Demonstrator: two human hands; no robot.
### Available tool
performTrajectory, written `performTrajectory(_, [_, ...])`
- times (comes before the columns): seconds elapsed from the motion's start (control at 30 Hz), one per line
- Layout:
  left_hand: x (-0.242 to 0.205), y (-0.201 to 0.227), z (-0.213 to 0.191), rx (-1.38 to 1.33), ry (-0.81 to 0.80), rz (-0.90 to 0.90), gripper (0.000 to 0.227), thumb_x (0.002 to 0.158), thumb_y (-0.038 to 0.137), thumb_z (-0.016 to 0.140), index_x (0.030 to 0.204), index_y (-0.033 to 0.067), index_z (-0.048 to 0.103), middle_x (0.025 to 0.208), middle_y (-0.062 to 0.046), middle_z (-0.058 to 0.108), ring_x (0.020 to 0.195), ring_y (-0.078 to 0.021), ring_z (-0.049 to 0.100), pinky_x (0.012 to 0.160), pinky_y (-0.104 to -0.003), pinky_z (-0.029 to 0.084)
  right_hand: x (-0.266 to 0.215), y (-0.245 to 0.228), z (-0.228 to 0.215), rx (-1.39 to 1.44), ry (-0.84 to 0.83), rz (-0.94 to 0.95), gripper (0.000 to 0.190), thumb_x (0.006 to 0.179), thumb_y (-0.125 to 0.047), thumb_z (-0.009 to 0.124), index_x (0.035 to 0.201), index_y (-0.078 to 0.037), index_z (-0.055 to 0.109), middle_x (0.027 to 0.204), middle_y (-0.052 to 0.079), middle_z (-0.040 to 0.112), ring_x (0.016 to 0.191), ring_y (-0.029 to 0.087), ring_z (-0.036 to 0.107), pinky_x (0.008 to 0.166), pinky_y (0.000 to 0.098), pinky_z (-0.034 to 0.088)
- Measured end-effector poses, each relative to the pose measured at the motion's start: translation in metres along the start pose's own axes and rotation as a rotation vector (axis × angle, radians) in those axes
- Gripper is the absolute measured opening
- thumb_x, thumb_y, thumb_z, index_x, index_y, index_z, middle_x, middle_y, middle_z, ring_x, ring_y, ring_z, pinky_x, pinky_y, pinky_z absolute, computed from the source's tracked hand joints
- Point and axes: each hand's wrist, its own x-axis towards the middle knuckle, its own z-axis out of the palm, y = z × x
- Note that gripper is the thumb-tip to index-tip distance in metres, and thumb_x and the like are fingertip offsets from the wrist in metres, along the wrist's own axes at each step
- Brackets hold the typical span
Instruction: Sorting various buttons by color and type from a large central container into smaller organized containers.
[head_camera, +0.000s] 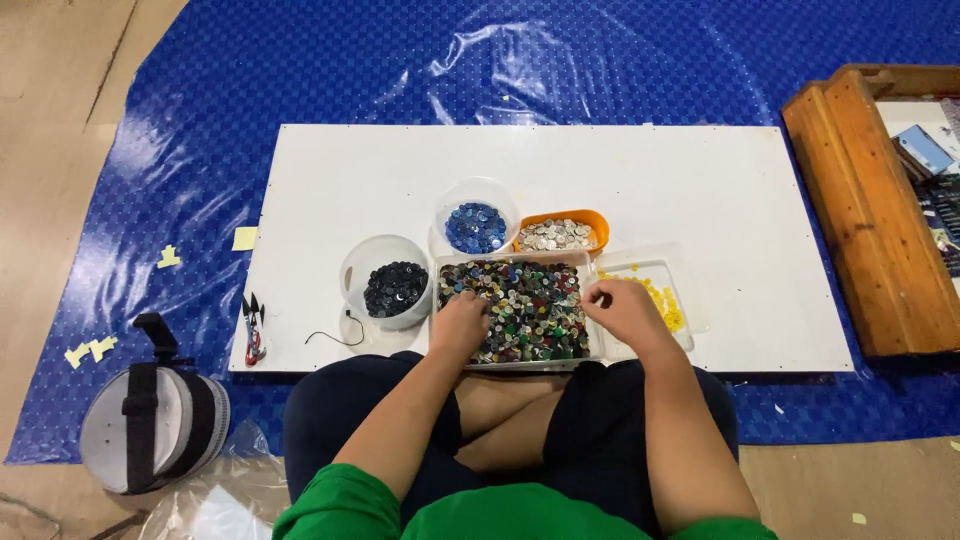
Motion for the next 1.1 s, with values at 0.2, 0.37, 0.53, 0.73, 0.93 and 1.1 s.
performTrajectory(0.2, [-0.004,0.001,-0.009,-0.200,-0.032,-0.120,0.012,0.091,0.022,0.067,0.098,0.0125,0.071,0.094,-0.009,0.070,0.099,-0.0297,0.069,0.082,-0.045,0.063,0.012,0.053,-0.026,-0.029,0.114,0.114,0.023,0.081,-0.029,0.074,0.092,-0.011,0.080,0.097,0.013,0.080,0.097,0.036,0.073,0.087,0.0449,0.056])
performTrajectory(0.37, [-0.010,0.003,-0.014,-0.418,0.011,-0.226,0.011,0.090,0.021,0.073,0.097,0.0128,0.073,0.093,-0.009,0.073,0.099,-0.0295,0.071,0.082,-0.044,0.061,0.020,0.089,-0.043,-0.116,0.270,0.277,0.019,0.083,-0.036,0.075,0.097,-0.023,0.079,0.095,0.001,0.079,0.091,0.025,0.075,0.083,0.0376,0.056])
performTrajectory(0.53, [-0.019,0.032,-0.045,-0.547,0.054,-0.304,0.015,0.092,0.023,0.075,0.099,0.0097,0.078,0.095,-0.011,0.076,0.101,-0.0324,0.072,0.087,-0.044,0.059,0.013,0.044,-0.047,0.015,0.331,0.387,0.048,0.090,-0.041,0.071,0.136,-0.031,0.064,0.106,0.004,0.075,0.103,0.027,0.070,0.090,0.0424,0.055])
performTrajectory(0.73, [0.071,0.007,-0.025,-0.565,0.202,-0.317,0.034,0.085,0.045,0.080,0.093,0.0118,0.079,0.093,-0.012,0.079,0.101,-0.0375,0.073,0.089,-0.048,0.056,0.030,0.036,-0.023,0.117,0.217,0.333,0.055,0.090,-0.045,0.072,0.142,-0.028,0.062,0.106,0.008,0.075,0.108,0.030,0.071,0.093,0.0422,0.054])
performTrajectory(0.93, [0.097,0.017,-0.058,-0.491,0.168,-0.359,0.063,0.105,0.056,0.044,0.132,0.0042,0.068,0.126,-0.020,0.072,0.121,-0.0379,0.067,0.099,-0.052,0.056,0.045,0.048,-0.012,0.110,0.098,0.303,0.053,0.093,-0.046,0.066,0.142,-0.026,0.063,0.108,0.015,0.077,0.106,0.033,0.073,0.093,0.0443,0.056])
performTrajectory(1.1, [0.016,0.067,-0.078,-0.216,-0.032,-0.219,0.039,0.104,0.037,0.052,0.121,0.0076,0.072,0.119,-0.016,0.069,0.119,-0.0396,0.066,0.087,-0.049,0.061,0.041,0.031,0.006,0.227,-0.167,0.307,0.055,0.095,-0.032,0.062,0.141,-0.003,0.060,0.109,0.026,0.076,0.090,0.030,0.077,0.082,0.0405,0.061])
